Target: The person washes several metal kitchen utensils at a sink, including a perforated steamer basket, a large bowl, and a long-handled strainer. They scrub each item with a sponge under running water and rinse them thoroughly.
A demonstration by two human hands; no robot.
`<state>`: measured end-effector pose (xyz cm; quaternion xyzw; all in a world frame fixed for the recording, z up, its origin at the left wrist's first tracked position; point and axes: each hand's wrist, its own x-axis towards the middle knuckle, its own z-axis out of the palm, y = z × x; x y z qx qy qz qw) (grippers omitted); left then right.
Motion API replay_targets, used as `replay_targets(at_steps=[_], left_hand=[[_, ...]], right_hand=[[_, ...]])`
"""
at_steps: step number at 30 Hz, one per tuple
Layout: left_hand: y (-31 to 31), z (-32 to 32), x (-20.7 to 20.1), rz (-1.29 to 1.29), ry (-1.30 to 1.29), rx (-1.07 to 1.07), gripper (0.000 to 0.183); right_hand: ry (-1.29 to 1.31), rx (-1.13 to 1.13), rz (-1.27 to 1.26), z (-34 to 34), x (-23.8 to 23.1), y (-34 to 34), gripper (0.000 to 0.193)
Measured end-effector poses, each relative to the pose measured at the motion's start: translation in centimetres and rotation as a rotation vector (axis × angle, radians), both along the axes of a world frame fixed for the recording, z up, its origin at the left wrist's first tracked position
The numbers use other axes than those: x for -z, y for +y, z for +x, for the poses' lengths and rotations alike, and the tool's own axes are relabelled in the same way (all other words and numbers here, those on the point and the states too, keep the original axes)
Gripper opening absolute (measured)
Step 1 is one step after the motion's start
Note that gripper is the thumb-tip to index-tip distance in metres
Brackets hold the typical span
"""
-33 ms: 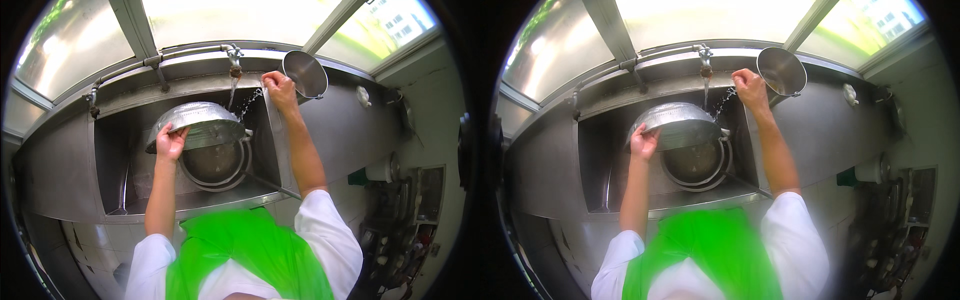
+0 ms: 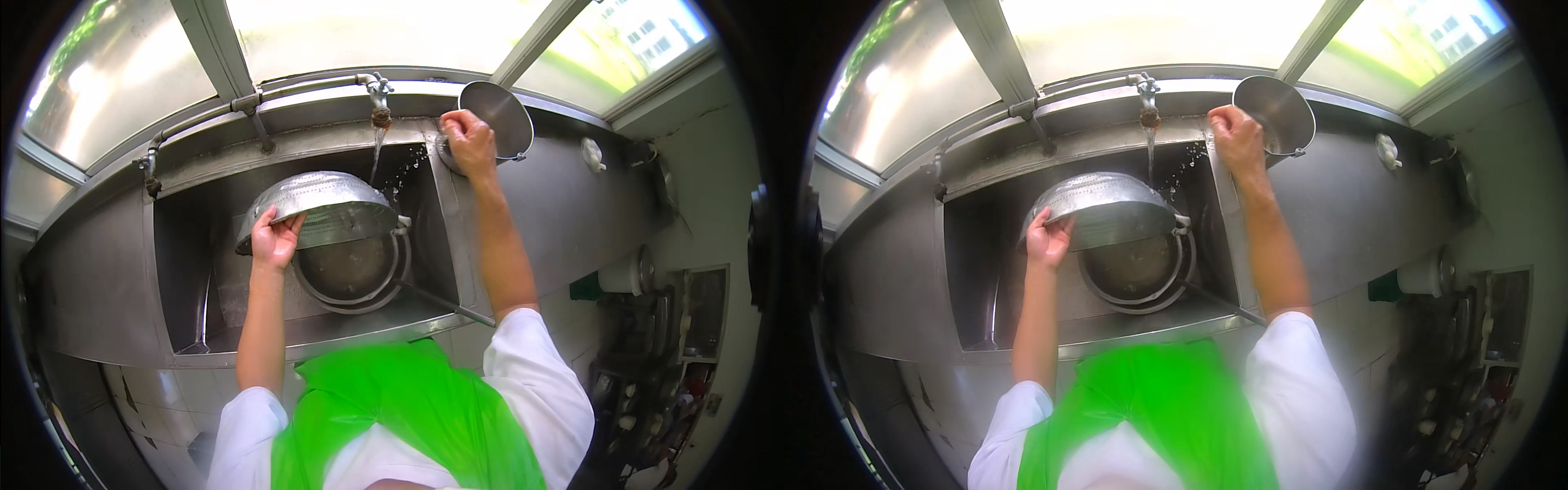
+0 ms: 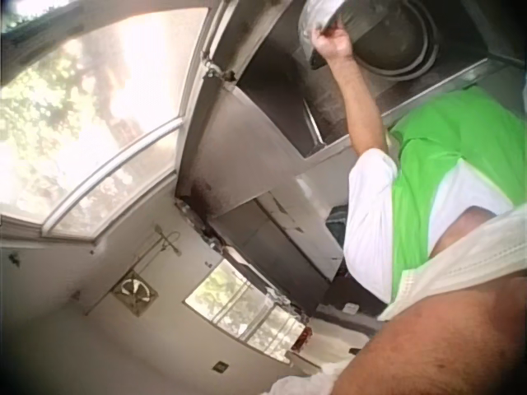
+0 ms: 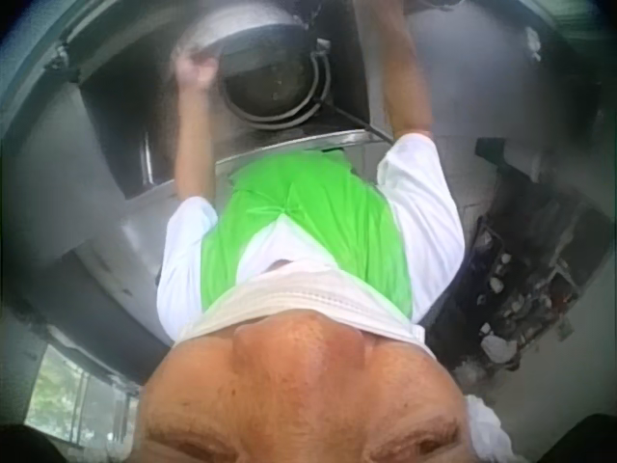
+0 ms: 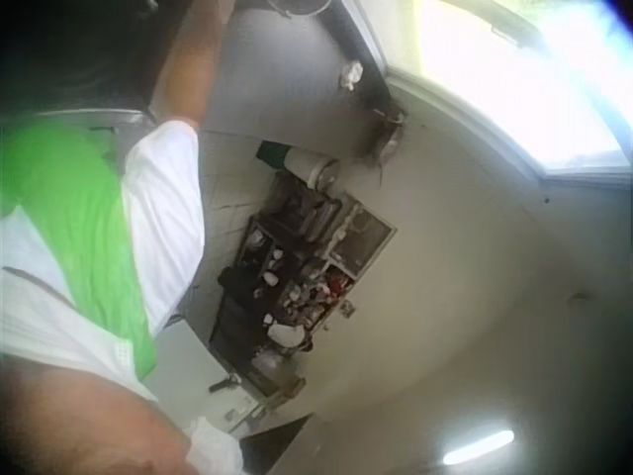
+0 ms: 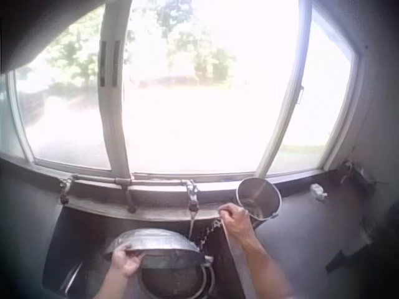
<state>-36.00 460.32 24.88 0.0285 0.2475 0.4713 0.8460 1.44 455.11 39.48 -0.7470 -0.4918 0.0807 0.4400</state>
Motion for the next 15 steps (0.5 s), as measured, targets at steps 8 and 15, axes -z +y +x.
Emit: replay_targets(at_steps=[8,15], left_hand=[[1.1,4.4,3.6,0.006,0.145,0.102,0.032],[6.0,11.6,7.9,-0.210,0.440,0.093,0.033]], right_hand=[[0.194,0.081,-0.024,4.2,1.4,-4.7,0.015],[0.054,0.047,0.107,2.5,5.5,-6.6,0.015]])
